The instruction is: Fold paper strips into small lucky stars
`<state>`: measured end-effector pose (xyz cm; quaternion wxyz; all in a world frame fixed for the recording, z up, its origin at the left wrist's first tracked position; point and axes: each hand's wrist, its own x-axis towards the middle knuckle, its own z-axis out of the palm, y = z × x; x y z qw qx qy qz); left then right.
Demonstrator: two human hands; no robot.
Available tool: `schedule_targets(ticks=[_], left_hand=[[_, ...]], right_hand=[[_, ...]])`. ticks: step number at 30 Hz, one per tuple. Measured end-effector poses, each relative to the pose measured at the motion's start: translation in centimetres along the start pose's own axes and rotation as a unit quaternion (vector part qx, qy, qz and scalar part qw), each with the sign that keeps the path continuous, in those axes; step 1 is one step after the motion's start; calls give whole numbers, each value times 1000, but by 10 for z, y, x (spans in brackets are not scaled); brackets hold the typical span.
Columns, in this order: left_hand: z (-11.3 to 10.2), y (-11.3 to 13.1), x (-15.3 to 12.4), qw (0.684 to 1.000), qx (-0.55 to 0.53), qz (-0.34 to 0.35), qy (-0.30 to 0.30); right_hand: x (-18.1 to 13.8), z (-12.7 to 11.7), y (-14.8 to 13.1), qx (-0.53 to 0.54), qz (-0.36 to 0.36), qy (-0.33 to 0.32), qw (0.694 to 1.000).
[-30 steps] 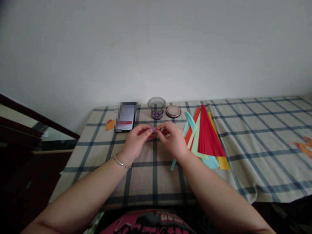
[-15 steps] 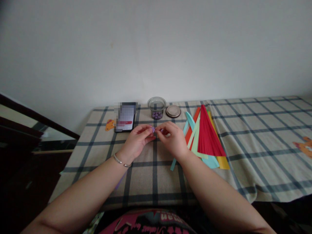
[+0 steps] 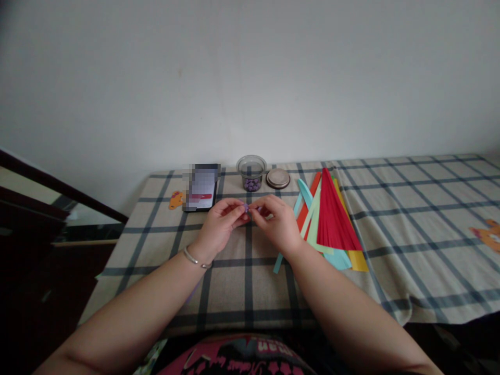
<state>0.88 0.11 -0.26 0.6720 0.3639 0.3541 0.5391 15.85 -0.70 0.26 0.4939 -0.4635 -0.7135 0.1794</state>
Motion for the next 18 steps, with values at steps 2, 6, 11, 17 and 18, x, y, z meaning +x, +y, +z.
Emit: schedule_targets(ticks=[2,6,11,17,18], left_hand=[[-1,-1,0,999,31,19,-6],[-5,-3,1,995,80,54,-20],[-8,-3,2,986,144,83,-15],[-8,-3,1,985,148,88,-8],[-8,-3,1,986,144,87,-7]], right_hand=[[0,1,2,14,17,0,1000],[1,3,5,52,50,-2,997],[0,4,7,70,64,-1,995],[-1,4,7,91,79,-7,993],[-1,4,7,98,84,-8,992]])
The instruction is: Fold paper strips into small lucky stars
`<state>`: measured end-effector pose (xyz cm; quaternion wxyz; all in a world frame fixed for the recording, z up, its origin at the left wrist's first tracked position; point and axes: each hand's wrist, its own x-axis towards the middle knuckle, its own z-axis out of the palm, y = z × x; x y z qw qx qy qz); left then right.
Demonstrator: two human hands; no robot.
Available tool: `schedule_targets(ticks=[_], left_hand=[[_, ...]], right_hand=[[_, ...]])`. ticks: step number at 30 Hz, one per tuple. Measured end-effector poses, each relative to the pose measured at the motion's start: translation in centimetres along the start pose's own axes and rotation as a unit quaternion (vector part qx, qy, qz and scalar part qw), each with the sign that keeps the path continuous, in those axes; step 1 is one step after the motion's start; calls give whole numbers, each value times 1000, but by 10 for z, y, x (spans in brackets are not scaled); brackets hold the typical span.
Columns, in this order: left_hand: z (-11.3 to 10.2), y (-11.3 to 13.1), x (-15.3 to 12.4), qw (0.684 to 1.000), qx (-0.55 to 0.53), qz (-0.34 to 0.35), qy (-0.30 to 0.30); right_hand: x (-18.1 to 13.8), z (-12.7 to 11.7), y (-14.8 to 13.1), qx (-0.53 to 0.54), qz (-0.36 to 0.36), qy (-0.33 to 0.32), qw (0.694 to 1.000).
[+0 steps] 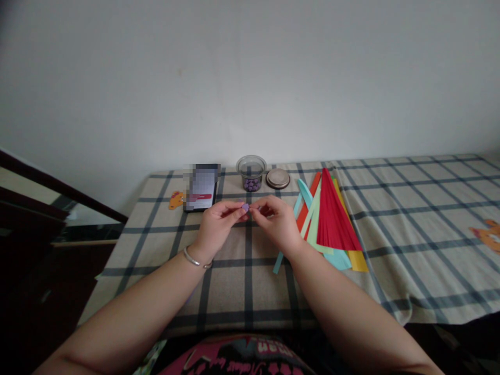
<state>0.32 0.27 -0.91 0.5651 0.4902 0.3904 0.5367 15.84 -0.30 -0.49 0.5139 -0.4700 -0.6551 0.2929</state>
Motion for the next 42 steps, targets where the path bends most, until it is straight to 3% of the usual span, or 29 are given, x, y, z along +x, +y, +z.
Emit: schedule_targets(ticks=[28,42], left_hand=[[3,7,-2,1000,3,-20,3],[-3,6,0,995,79,52,-21]], right_hand=[[0,1,0,66,48,-27,996],[1,1,0,25,19,-17,999]])
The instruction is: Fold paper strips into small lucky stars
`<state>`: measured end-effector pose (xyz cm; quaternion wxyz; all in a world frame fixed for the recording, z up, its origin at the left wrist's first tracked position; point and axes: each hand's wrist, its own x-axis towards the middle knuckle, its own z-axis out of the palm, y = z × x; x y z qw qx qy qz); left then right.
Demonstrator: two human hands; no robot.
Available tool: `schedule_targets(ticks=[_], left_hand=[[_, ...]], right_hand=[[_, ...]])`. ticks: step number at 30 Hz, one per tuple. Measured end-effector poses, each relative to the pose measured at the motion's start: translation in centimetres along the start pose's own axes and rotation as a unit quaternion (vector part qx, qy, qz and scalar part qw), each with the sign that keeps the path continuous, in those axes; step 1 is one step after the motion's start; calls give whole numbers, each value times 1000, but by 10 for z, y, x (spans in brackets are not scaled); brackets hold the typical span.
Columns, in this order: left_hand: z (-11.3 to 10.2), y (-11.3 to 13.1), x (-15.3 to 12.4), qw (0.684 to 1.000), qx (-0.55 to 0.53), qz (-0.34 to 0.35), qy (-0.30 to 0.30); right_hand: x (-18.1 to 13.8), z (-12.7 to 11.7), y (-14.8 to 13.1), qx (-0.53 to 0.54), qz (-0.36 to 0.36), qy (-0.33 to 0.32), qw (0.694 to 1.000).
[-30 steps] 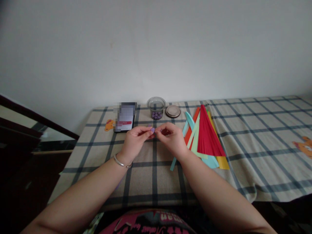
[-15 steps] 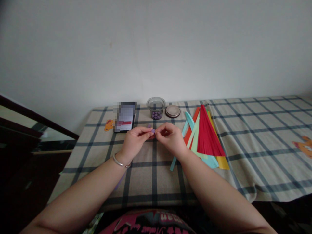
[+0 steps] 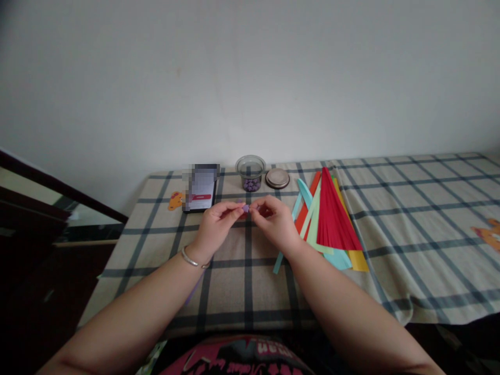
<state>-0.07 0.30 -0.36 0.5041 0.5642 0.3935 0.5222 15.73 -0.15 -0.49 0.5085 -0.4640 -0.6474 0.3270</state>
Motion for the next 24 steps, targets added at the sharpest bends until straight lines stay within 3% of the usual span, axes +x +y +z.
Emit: schedule_targets(ticks=[4,14,24], left_hand=[[-1,-1,1,1000,-19,1,-17],[-2,6,2,997,-9,4,-73],[5,15,6,999,20,-21,-18]], right_hand=[[1,-1,2,-25,-10,-5,1000],[3,-1,3,54,25,-27,998],[4,-1,-2,64,40,-8,997]])
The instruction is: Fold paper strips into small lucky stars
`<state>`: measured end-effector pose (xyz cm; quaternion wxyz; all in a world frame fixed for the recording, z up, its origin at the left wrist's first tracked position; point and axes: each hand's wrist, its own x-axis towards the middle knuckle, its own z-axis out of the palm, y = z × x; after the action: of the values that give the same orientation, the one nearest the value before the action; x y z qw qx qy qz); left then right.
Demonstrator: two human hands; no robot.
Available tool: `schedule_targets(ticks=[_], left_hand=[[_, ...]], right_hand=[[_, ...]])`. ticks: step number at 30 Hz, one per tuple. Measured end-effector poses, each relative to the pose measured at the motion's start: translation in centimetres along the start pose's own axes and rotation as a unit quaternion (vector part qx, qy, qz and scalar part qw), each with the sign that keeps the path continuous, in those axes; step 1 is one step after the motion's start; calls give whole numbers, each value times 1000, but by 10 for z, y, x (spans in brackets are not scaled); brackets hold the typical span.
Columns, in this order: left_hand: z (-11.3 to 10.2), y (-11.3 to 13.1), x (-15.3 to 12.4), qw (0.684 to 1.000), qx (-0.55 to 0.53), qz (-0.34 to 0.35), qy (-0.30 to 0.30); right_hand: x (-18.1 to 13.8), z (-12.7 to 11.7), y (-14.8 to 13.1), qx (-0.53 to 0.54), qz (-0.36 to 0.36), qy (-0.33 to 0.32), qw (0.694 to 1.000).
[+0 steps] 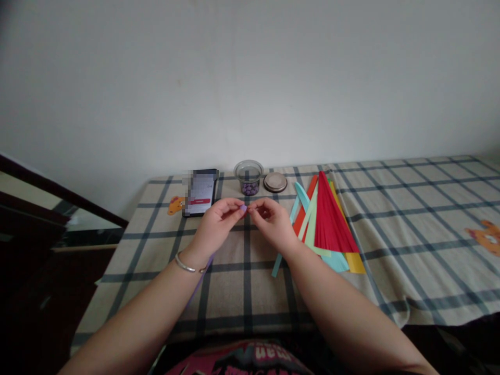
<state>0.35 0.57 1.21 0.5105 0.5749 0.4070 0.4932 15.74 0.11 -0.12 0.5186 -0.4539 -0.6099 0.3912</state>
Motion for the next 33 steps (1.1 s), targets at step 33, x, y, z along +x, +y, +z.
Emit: schedule_targets(ticks=[33], left_hand=[[-10,-4,-8,996,89,7,0]], right_hand=[[-4,0,-4,-115,-55,-18,992]])
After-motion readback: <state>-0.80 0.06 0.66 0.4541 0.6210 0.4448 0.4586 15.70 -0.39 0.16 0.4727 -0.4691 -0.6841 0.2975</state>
